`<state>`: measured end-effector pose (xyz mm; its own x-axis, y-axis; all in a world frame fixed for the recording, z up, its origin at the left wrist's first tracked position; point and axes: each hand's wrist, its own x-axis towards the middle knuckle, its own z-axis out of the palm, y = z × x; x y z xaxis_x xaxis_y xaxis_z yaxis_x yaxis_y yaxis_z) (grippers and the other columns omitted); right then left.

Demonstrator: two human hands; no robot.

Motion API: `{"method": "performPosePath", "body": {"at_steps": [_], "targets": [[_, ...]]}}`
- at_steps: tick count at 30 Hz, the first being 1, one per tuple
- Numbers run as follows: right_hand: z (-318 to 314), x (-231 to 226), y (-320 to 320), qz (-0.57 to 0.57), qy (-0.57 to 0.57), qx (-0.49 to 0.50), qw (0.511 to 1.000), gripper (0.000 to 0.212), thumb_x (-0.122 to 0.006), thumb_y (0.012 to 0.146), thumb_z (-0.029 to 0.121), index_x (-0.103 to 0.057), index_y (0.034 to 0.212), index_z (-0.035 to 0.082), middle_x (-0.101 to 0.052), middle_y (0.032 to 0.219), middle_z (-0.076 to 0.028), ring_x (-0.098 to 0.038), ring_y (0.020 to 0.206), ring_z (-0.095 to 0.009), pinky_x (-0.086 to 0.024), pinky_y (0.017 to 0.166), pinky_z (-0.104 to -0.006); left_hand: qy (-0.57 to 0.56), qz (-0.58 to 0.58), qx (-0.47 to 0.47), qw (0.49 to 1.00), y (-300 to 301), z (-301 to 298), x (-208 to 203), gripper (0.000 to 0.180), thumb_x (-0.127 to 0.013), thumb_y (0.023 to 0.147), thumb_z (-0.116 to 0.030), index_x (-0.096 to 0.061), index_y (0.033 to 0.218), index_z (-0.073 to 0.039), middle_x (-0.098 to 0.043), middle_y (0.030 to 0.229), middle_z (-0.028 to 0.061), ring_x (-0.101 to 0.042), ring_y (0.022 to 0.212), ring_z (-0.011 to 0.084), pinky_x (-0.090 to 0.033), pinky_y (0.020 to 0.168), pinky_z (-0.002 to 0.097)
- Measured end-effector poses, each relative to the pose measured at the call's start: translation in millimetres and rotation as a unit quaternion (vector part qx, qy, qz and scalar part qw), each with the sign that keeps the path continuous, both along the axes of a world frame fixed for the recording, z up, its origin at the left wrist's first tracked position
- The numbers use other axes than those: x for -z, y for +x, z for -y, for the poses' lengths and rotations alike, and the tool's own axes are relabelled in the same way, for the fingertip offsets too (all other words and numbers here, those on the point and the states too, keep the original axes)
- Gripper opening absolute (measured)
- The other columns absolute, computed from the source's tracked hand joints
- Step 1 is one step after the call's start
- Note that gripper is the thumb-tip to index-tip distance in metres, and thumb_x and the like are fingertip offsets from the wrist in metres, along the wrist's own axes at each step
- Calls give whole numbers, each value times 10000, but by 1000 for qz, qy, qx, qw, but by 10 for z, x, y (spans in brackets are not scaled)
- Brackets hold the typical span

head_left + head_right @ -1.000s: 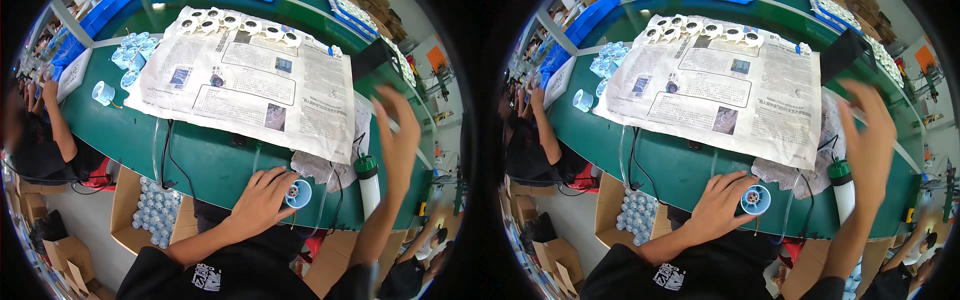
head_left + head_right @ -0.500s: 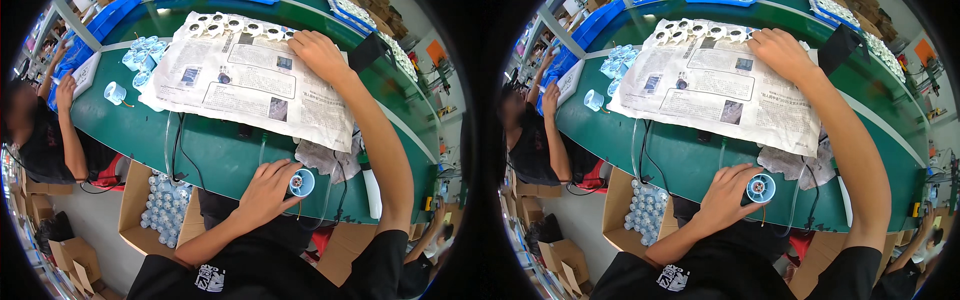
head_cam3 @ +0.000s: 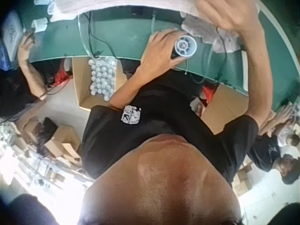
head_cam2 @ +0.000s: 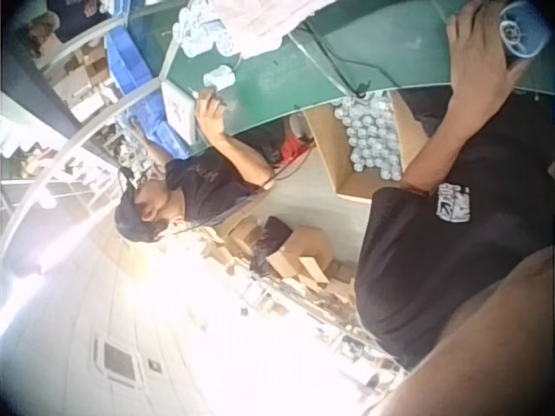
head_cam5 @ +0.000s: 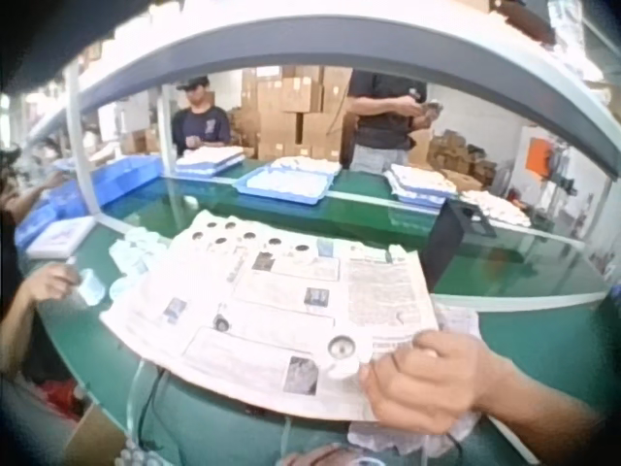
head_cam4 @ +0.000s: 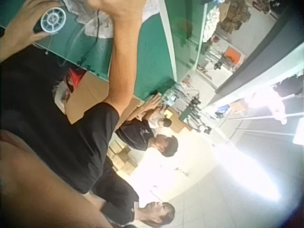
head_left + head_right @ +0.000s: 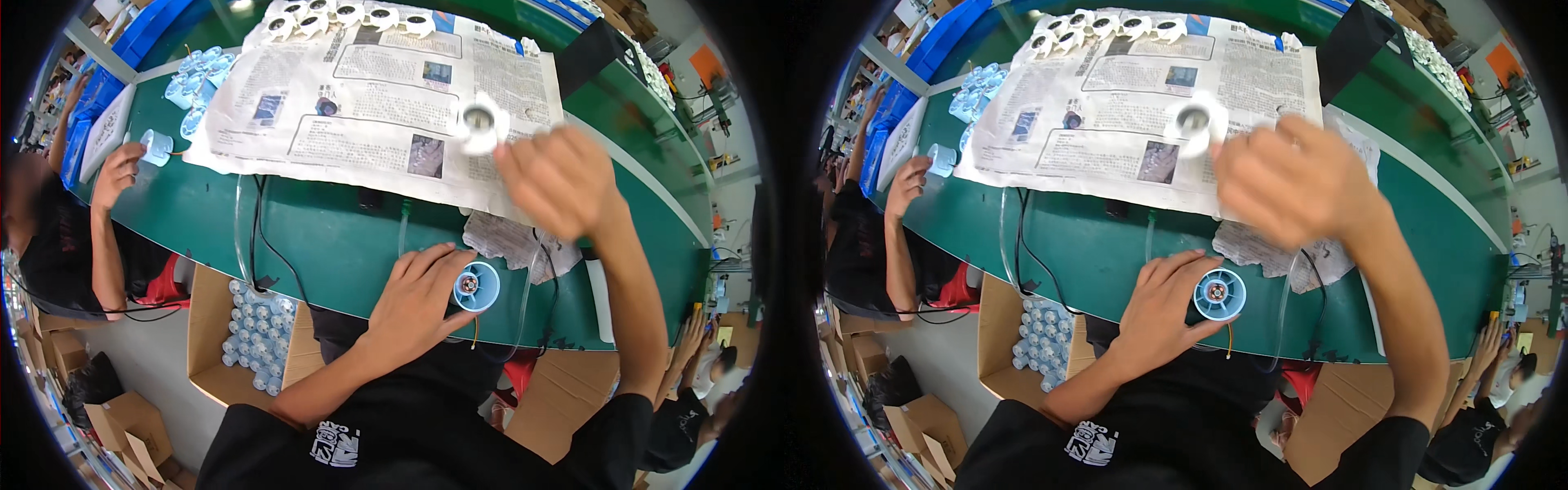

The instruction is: Assembling small electronic cooling fans on a production line.

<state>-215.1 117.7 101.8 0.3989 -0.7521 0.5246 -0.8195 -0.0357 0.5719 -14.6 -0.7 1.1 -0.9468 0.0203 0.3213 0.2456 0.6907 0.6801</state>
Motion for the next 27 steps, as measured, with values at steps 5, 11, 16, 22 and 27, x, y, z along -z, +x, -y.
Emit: {"method": "performPosePath", "body": {"at_steps": [5,11,16,22,27], "targets": [[-226,214,454,30,-32,-21,999,106,-704,732,13,-608,735,57,-604,765,-49,-547,657,-156,-392,540,-280,3,1,-10,1000,-17,-12,-35,658,-779,763,-258,-497,1303,-10,-578,1220,149,-511,1190,303,-381,997,420],[-370,393,636,274,-39,74,958,119,-734,713,-1,-653,795,29,-630,800,-71,-589,683,-203,-454,579,-304,9,-10,-59,998,-34,-24,39,659,-828,691,-177,-533,1257,-15,-572,1219,190,-538,1148,370,-437,959,447],[-506,105,874,854,-22,50,518,121,-724,826,-5,-640,910,-29,-650,807,-49,-589,725,-93,-471,604,-236,19,-6,-36,999,-62,-20,43,696,-830,666,-166,-523,1272,-12,-574,1226,143,-510,1204,330,-418,988,446],[-506,358,879,882,95,208,412,82,-693,869,32,-627,889,-13,-588,694,-3,-494,608,-42,-399,552,-211,32,0,-45,998,-35,-39,32,741,-844,634,-159,-518,1285,-23,-572,1226,127,-509,1197,326,-417,987,443],[-441,400,876,851,107,270,438,87,-671,879,43,-605,867,-12,-555,646,-14,-434,576,-53,-337,521,-233,28,7,-47,998,-31,-34,36,747,-850,621,-152,-520,1281,-31,-575,1217,120,-514,1189,319,-424,969,435]]}}
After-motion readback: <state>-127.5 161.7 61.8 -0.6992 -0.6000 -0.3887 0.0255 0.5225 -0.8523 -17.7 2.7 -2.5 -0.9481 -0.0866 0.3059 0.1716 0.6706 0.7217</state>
